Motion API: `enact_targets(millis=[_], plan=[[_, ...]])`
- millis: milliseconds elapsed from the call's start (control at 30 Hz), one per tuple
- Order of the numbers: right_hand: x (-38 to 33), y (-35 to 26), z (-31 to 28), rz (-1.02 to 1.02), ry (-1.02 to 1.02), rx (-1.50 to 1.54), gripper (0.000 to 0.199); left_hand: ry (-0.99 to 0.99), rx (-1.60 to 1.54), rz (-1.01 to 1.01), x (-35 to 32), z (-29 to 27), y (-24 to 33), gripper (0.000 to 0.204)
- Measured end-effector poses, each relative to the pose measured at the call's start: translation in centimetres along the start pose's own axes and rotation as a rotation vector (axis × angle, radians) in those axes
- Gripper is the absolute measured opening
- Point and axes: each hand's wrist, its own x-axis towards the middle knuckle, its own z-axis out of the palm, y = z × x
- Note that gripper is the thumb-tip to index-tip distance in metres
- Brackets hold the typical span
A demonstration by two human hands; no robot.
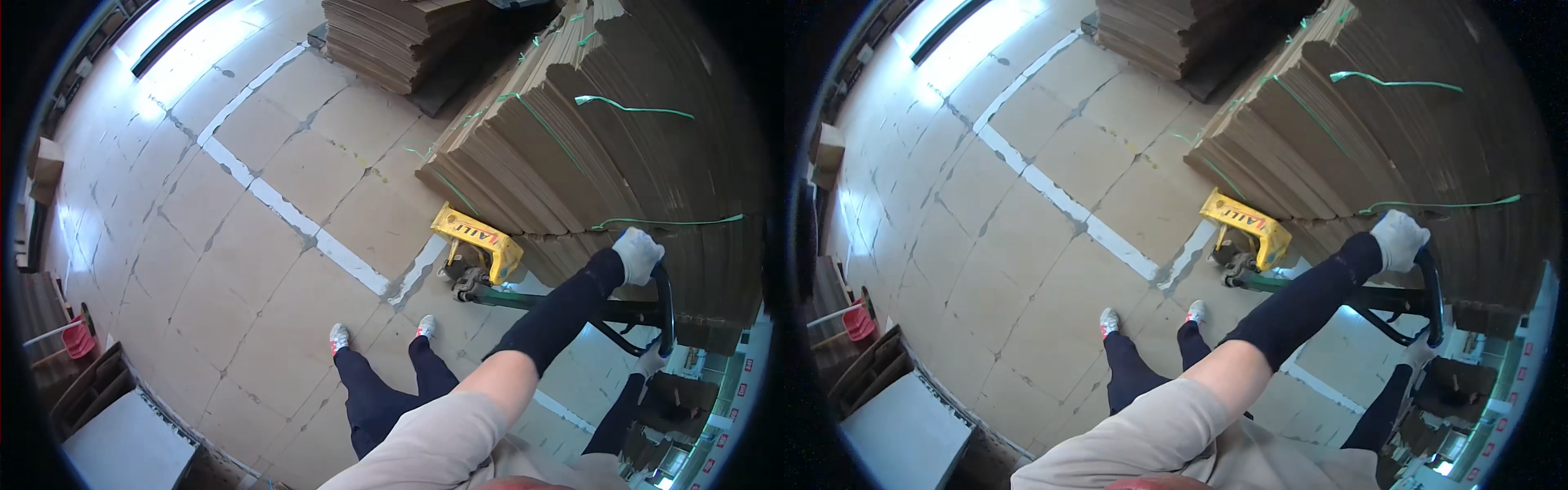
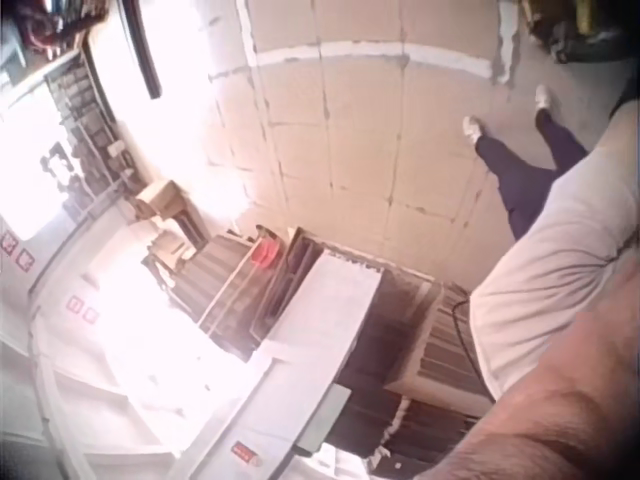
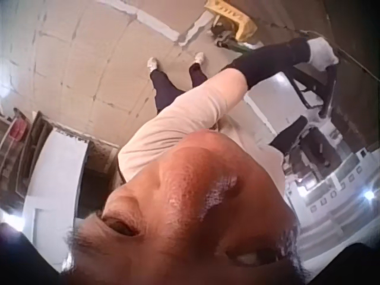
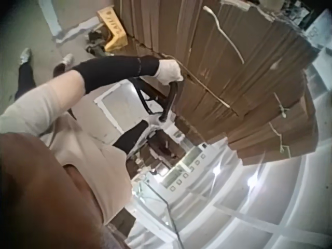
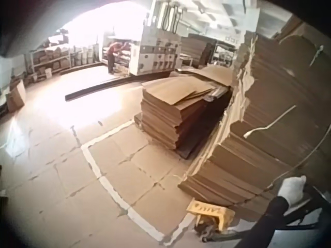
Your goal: Transporting stacks of corrugated cardboard sheets using a manual pallet jack.
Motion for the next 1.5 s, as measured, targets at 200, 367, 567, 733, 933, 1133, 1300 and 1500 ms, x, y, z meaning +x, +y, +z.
enact_targets(millis=[200, 367, 567, 733, 933, 1133, 1300, 1500], plan=[[6.0, 3.2, 3.2, -0.097, -0.055, 0.243, 0.033, 0.091, -0.043, 0.024, 6.0, 1.6, -2.6, 0.023], [9.1, 0.8, 7.2, -0.243, 0.008, 0.139, 0.033, 0.110, -0.022, 0.011, 9.9, 1.5, -3.6, 0.029], [17.1, 4.1, 12.0, 0.143, -0.158, 0.787, 0.031, 0.319, -0.023, -0.016, 6.0, 8.1, 5.5, 0.015], [15.3, -0.1, 14.8, -0.347, 0.414, 0.425, 0.027, 0.266, -0.081, -0.024, 4.6, 8.3, 7.9, 0.011], [17.9, 7.3, 11.7, -0.492, 0.179, 0.319, 0.026, 0.361, -0.047, -0.028, 4.2, 6.8, 8.8, 0.016], [19.9, 8.1, 10.1, -0.169, -0.486, 0.727, 0.023, 0.314, -0.161, -0.201, 4.2, 6.9, 9.3, 0.021], [15.8, 3.1, 6.5, -0.282, -0.308, 0.542, 0.021, 0.062, -0.487, -0.180, 2.3, 4.8, 8.5, 0.025], [10.8, 10.7, -5.2, 0.278, -0.742, 1.079, 0.036, -0.084, -0.538, -0.101, -4.9, 8.0, 13.7, 0.017]])
